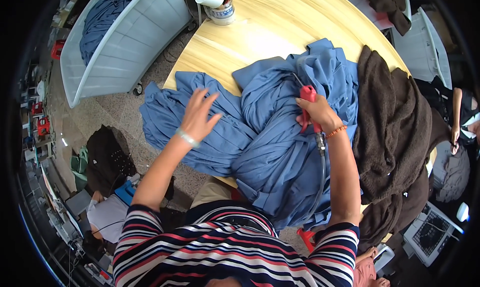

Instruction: Trimming loose threads from fabric garments using a pair of scissors on a workbench.

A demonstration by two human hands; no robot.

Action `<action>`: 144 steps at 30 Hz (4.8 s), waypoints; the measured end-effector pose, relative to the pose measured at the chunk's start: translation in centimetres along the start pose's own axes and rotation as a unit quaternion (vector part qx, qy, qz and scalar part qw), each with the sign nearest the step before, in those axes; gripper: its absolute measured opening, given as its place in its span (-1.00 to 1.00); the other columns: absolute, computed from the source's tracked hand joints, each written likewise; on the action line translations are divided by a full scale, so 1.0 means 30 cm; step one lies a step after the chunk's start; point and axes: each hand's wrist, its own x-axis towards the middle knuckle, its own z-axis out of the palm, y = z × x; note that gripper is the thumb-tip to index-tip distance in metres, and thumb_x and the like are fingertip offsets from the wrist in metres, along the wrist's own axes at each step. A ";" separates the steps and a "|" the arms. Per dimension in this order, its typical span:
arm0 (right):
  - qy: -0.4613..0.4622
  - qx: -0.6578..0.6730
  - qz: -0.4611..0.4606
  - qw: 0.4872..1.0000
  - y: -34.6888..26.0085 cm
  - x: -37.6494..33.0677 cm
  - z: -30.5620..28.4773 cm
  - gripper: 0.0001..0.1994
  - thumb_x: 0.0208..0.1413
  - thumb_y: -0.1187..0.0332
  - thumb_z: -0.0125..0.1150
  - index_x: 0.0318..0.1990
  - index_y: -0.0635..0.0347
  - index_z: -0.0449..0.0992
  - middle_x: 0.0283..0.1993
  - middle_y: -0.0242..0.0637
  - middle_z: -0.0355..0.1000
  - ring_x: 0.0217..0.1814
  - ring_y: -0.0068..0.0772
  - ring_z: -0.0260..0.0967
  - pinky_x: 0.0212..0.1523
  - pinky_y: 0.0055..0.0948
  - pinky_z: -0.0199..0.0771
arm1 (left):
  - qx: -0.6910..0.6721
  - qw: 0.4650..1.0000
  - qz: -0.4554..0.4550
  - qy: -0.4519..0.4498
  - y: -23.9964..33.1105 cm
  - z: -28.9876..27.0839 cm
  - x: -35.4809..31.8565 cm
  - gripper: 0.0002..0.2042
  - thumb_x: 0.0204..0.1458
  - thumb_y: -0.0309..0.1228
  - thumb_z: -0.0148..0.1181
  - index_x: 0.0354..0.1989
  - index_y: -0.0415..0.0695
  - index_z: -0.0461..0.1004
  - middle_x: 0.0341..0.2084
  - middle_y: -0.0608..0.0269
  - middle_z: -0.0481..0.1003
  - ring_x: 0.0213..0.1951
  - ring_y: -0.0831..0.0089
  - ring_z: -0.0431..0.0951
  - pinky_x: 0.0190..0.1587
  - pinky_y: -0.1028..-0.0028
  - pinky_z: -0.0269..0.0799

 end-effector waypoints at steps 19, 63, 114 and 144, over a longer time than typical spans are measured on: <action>-0.189 -0.163 -0.122 0.961 -0.101 0.044 0.491 -0.57 0.14 0.33 0.17 0.15 0.26 0.34 -0.42 -0.27 0.45 -0.55 -0.53 0.41 -0.57 -0.49 0.44 | 0.071 0.966 -0.246 0.032 -0.274 0.045 0.249 -0.14 -0.16 -0.43 0.39 0.35 -0.05 0.03 0.20 -0.17 0.23 0.18 -0.10 0.27 0.16 0.16 0.29; -0.105 -0.108 -0.207 0.967 -0.081 -0.211 0.174 -0.52 0.20 0.42 0.14 0.28 0.08 0.27 -0.38 -0.47 0.36 -0.42 -0.69 0.33 -0.35 -0.60 0.42 | -0.610 0.786 -0.079 -0.062 0.396 -0.166 -0.081 -0.94 0.08 -0.52 0.18 -0.30 -0.21 0.45 -0.48 0.42 0.48 -0.45 0.70 0.42 -0.39 0.60 0.38; 0.014 -0.352 -0.298 0.887 0.121 -0.684 0.048 -0.59 0.09 0.37 0.21 0.11 0.19 0.37 -0.39 0.12 0.47 -0.31 0.17 0.47 -0.33 -0.14 0.47 | -0.133 0.980 0.144 0.035 0.611 0.295 -0.270 -0.76 -0.03 -0.45 0.14 -0.14 -0.03 0.48 0.23 0.01 0.22 0.31 -0.24 0.04 0.25 -0.33 -0.15; 0.098 -0.284 -0.358 0.884 0.140 -0.449 0.091 -0.52 -0.08 0.60 0.17 0.09 0.30 0.31 -0.08 0.14 0.41 -0.01 0.22 0.38 -0.02 -0.17 0.42 | -0.802 0.481 -0.342 -0.086 0.612 0.219 -0.176 -0.67 0.17 -0.21 0.17 -0.03 -0.20 0.40 -0.21 0.15 0.54 -0.20 0.40 0.60 -0.12 0.47 0.53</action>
